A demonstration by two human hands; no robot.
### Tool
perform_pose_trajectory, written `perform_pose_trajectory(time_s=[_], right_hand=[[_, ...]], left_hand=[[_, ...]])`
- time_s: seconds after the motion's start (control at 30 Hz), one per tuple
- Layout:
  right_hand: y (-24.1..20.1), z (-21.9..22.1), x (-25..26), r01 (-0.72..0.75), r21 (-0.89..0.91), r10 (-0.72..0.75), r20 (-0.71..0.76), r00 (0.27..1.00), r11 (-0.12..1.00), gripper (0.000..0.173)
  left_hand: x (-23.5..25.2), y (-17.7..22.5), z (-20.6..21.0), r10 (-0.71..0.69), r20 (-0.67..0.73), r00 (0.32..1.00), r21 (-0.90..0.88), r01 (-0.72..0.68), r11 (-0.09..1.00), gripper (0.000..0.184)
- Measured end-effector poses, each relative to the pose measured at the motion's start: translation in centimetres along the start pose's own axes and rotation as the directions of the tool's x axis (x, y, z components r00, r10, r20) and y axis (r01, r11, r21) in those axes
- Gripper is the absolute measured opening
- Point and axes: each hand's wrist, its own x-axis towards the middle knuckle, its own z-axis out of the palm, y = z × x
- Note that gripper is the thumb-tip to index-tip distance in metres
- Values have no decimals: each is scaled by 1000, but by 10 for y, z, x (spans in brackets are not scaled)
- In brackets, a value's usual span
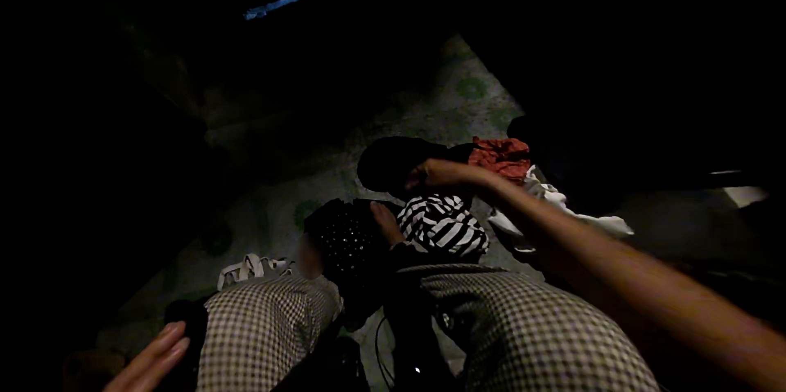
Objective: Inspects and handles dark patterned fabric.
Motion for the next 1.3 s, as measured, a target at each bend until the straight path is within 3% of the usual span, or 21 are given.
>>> perform_pose_trajectory(time_s=[0.07,0.17,0.2,0.27,0.33,0.4,0.5,0.53,0.63,0.7,0.77,0.8,0.97,1.1,1.2,1.3], right_hand=[[-40,-33,20,14,-205,-9,23,1000,979,23],[-106,-56,36,-171,-413,135,-114,984,895,18],[-122,-56,42,-251,-403,202,-161,966,880,21],[-129,-39,54,-348,-211,293,-251,922,913,31],[-107,11,67,-313,124,337,-353,873,942,32],[-71,90,78,-237,382,394,-411,822,893,33],[-22,222,64,-285,520,542,-450,710,805,37],[-11,260,54,-351,562,621,-412,667,749,35],[6,328,28,-496,748,808,-89,583,440,38],[16,351,33,-376,913,862,61,503,155,44],[18,343,38,-237,966,811,217,543,-100,50],[20,335,41,-218,963,776,259,575,-160,51],[23,313,50,-286,930,691,364,624,-232,49],[27,334,55,-44,936,691,289,663,-349,39],[27,341,55,113,935,735,187,651,-337,35],[25,332,58,211,938,797,100,596,-275,25]], left_hand=[[-1,4,1,87,29,996,58,-89,994,28],[-4,12,4,183,61,981,169,-191,967,33],[-6,14,5,196,76,978,199,-207,958,34],[-8,11,8,202,89,975,221,-217,951,34],[-8,9,9,192,73,979,212,-203,956,29],[-8,9,8,175,61,983,201,-184,962,27],[-8,5,5,175,39,984,157,-179,971,27],[-8,4,5,176,33,984,136,-178,975,27],[-7,2,4,162,37,986,86,-165,983,28],[-7,2,5,157,39,987,70,-159,985,27],[-5,3,5,156,35,987,61,-158,986,27],[-5,3,5,157,30,987,59,-159,986,27],[-6,-1,5,158,17,987,35,-159,987,26],[-4,-1,3,129,46,991,11,-130,991,28],[-4,-3,2,145,51,988,24,-146,989,29],[-3,-3,3,142,48,989,14,-143,990,28]])
